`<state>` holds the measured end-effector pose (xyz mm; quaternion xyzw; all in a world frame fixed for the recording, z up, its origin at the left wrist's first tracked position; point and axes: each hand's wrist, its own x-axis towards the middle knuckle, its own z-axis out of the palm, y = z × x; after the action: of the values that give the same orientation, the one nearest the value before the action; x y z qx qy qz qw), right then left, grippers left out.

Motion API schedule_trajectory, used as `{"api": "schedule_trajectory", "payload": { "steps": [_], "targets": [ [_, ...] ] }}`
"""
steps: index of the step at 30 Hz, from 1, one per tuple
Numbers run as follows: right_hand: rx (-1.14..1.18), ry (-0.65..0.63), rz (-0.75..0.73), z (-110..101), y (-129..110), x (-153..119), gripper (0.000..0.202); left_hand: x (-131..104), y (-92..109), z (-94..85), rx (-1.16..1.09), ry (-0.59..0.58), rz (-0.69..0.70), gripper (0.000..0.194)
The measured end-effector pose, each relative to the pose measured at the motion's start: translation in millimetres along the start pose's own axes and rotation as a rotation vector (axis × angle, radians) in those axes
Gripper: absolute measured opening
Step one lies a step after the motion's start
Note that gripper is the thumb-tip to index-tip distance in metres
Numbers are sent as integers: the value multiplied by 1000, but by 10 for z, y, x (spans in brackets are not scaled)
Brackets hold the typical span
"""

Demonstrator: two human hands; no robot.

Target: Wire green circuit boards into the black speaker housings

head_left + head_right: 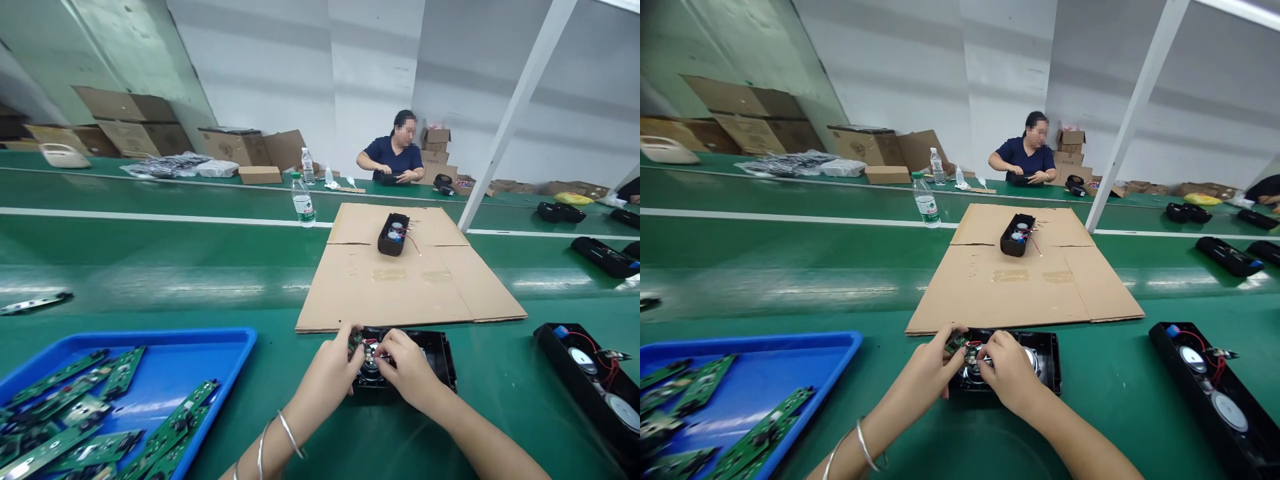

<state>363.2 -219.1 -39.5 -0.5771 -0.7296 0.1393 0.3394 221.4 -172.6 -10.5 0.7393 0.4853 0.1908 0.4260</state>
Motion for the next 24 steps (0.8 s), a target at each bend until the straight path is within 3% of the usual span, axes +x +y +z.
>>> {"api": "schedule_trajectory", "payload": {
  "steps": [5, 11, 18, 24],
  "targets": [
    [-195, 104, -180, 57, 40, -6, 12, -9, 6, -2, 7, -12, 10, 22],
    [-318, 136, -371, 57, 11, -24, 21, -23, 39, -41, -45, -44, 28, 26],
    [-456, 192, -488, 72, -13, -27, 28, 18, 0, -36, -87, -66, -2, 37],
    [-504, 220, -499, 121, 6, -46, 28, 43, -29, -20, -39, -83, 27, 40]
  ]
}}
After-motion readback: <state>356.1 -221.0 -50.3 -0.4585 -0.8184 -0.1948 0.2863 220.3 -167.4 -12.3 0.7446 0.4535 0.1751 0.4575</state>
